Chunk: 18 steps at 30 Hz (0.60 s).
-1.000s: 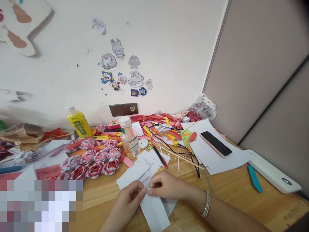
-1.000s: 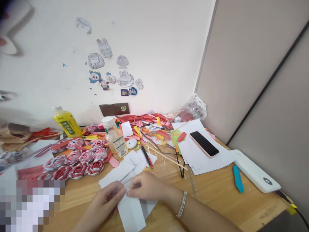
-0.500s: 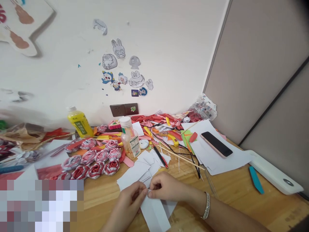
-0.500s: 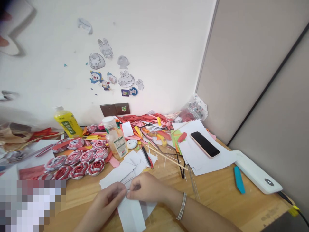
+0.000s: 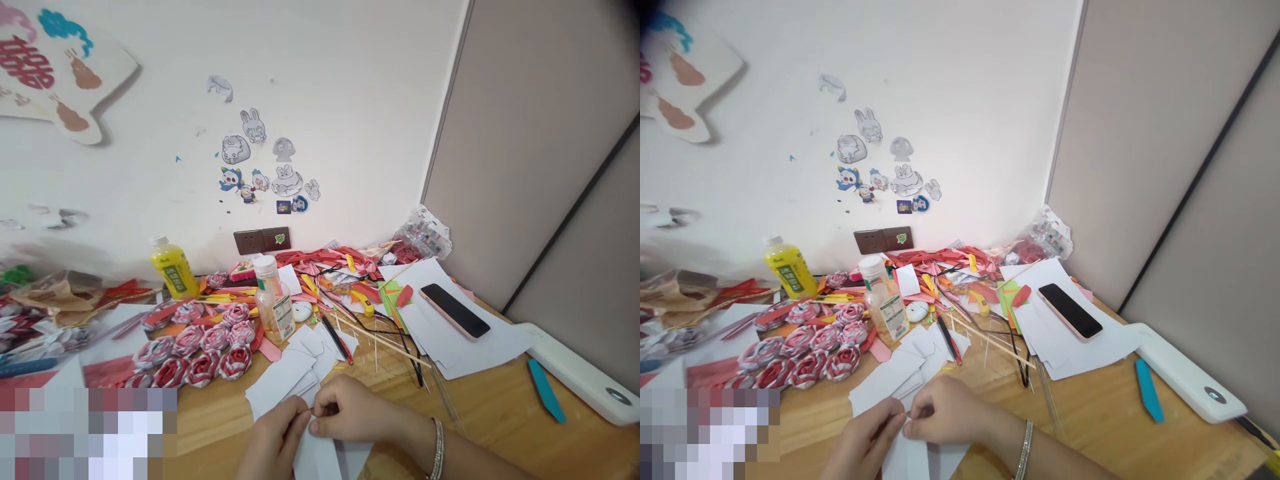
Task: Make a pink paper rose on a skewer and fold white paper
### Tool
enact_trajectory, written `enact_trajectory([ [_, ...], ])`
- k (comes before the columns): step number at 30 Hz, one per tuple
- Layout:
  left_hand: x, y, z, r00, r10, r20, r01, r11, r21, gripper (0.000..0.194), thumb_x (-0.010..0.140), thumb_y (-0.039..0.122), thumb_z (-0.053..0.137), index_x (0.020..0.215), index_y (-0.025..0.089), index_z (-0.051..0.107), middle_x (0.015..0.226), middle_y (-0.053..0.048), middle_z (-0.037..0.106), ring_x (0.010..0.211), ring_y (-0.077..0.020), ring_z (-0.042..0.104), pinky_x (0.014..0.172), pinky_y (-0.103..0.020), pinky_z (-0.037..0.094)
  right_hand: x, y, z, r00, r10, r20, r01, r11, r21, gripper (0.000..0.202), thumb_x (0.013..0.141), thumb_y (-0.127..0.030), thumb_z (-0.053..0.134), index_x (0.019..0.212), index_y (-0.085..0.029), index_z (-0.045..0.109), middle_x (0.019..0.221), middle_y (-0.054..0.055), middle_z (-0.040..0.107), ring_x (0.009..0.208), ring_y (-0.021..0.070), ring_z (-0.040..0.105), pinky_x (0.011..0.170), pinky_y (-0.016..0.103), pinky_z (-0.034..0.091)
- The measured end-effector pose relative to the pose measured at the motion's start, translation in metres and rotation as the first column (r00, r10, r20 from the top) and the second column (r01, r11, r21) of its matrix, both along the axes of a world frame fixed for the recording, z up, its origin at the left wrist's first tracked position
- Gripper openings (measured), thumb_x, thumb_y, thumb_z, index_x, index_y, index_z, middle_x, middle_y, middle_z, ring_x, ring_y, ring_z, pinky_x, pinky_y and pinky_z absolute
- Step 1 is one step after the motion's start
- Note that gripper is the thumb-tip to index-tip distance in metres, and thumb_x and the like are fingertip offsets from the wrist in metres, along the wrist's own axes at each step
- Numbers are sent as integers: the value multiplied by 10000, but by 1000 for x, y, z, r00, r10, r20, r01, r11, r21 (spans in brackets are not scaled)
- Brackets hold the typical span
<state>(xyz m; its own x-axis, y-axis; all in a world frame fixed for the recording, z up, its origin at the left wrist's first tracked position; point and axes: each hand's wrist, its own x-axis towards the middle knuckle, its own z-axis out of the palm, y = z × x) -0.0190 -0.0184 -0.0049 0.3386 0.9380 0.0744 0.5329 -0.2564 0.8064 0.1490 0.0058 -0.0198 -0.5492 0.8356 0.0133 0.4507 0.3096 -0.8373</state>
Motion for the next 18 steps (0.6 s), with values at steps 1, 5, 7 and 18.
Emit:
enact_trajectory([
  [1,0,0,0,1000,0,-3,0,1000,2,280,819,352,416,596,203,495,594,1,552,604,-175,511,576,-229,402,1,0,1,1000,21,-1,-21,1000,7,143,705,-262,583,623,-145,595,527,-69,453,506,62,394,446,156,275],
  [5,-1,0,-1,1000,6,0,-6,1000,-8,270,822,360,408,618,206,495,607,1,562,609,-172,514,587,-226,409,0,0,2,1000,30,-3,-30,997,64,161,724,-235,555,597,-139,579,512,-69,408,500,61,363,443,165,259],
  [7,-2,1,-2,1000,5,-3,-5,1000,-18,265,817,377,414,631,206,497,613,2,567,614,-171,516,592,-226,415,-2,0,2,1000,-15,-2,16,997,77,154,714,-226,564,589,-138,575,502,-72,396,492,60,351,436,166,247],
  [18,-7,6,-5,999,48,-1,-48,999,1,270,804,380,406,604,213,477,575,26,518,586,-158,488,559,-213,398,0,1,5,998,-4,-67,5,1000,21,196,717,-198,539,532,-137,517,476,-71,406,478,56,367,443,157,247],
])
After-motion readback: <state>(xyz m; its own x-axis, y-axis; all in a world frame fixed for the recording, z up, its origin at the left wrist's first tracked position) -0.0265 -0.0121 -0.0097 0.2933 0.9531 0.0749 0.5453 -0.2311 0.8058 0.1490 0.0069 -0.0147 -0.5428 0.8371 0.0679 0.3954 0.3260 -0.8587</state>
